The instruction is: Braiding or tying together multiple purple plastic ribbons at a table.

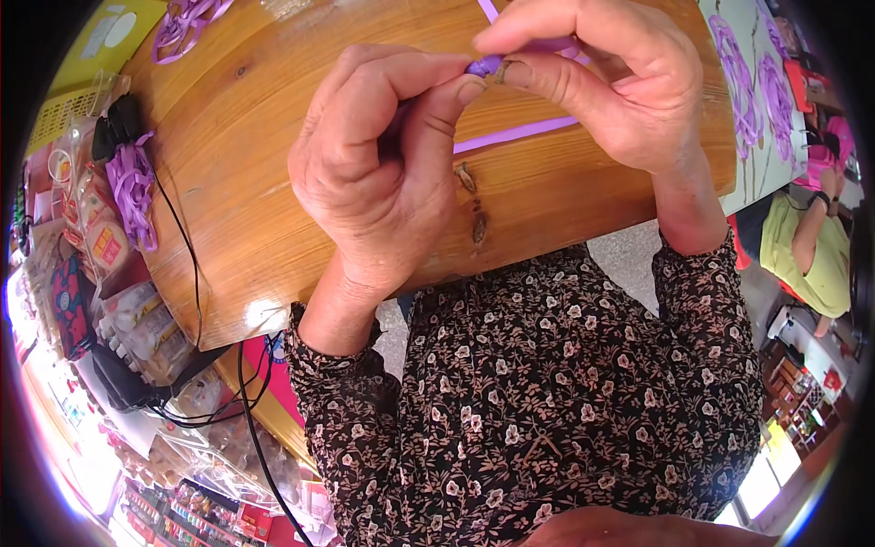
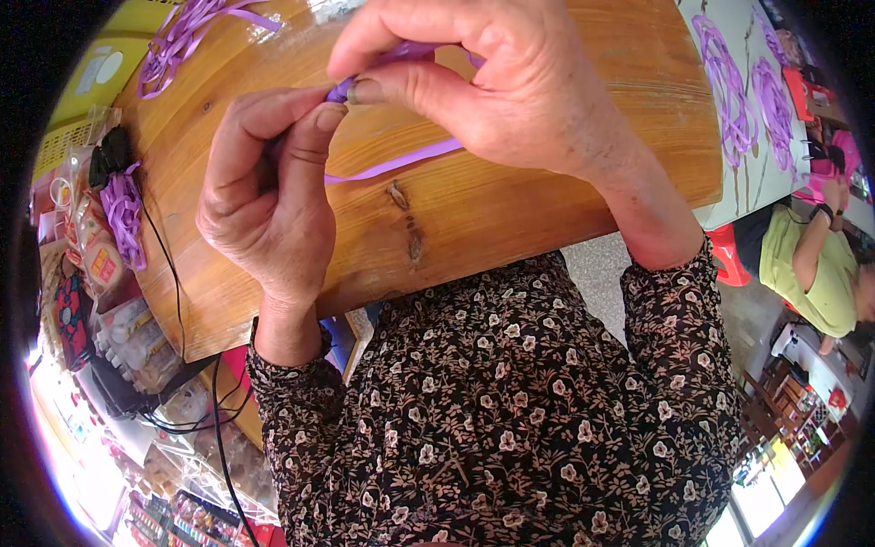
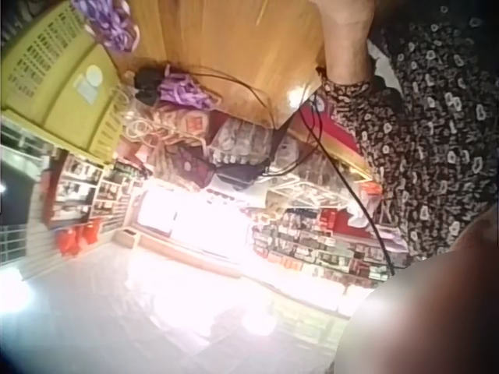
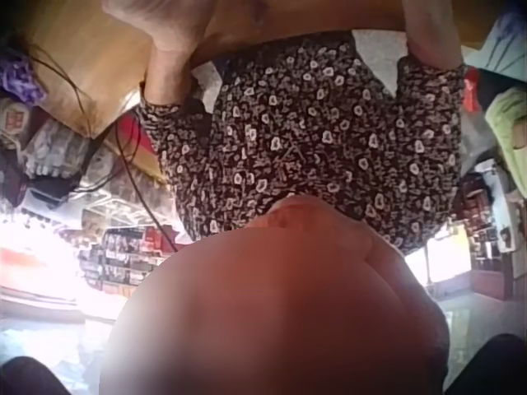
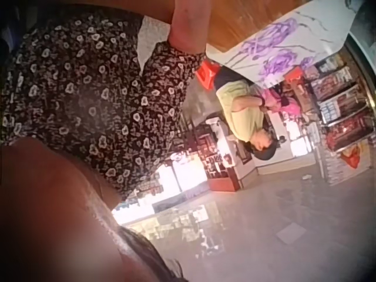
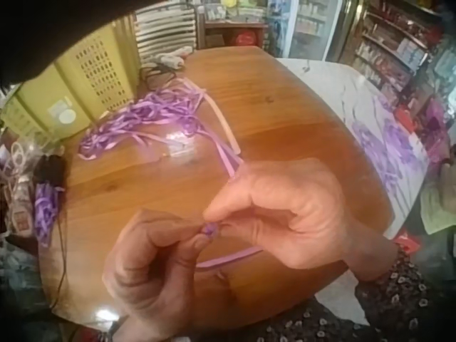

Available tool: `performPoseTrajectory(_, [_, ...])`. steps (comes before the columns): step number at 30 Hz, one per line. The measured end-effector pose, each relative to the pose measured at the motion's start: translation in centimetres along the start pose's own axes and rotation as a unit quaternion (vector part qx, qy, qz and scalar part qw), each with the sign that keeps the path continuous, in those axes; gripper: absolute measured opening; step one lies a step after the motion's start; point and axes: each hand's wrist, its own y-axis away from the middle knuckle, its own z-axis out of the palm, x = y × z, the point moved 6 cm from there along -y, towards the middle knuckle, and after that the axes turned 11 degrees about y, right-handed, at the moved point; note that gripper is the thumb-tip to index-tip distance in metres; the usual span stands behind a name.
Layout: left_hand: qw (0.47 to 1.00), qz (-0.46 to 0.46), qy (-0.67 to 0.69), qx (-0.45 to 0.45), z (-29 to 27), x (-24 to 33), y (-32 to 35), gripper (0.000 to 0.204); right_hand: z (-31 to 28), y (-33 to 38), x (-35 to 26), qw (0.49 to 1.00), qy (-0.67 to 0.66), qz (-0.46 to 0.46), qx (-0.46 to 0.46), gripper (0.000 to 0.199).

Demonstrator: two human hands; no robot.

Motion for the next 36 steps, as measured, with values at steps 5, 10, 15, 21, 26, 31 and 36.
performPoseTrajectory(5, [1.000, -0.010, 0.020, 0.010, -0.3, 0.1, 0.0, 0.013, 0.0, -0.1, 0.1, 0.999, -0.029, -0.022, 0.005, 0.012])
performPoseTrajectory(10, [1.000, 0.018, 0.011, 0.017, -0.5, 0.4, 0.0, 0.013, 0.2, -0.2, -0.4, 1.000, -0.007, -0.027, 0.006, 0.012])
performPoseTrajectory(15, [0.981, 0.152, -0.113, 0.028, 0.5, 1.8, -0.4, 0.017, 1.4, 0.1, 1.2, 0.854, -0.033, -0.469, 0.221, 0.012])
performPoseTrajectory(21, [0.973, 0.175, -0.148, 0.033, 0.5, 1.5, 0.0, 0.019, 0.6, -0.1, -0.3, 0.999, 0.040, -0.001, -0.016, 0.011])
performPoseTrajectory(26, [0.972, 0.203, -0.116, 0.036, 0.5, 1.6, 0.1, 0.021, 1.0, 0.2, 0.7, 0.993, -0.068, 0.080, -0.047, 0.011])
performPoseTrajectory(31, [0.975, 0.147, -0.164, -0.001, 0.8, 1.7, 0.4, 0.016, 1.6, 0.5, 1.4, 0.990, -0.138, 0.004, -0.029, 0.011])
performPoseTrajectory(36, [0.968, 0.138, -0.208, -0.025, 1.0, 0.5, 0.0, 0.015, 2.1, -0.1, 2.1, 0.966, -0.118, -0.228, 0.020, 0.010])
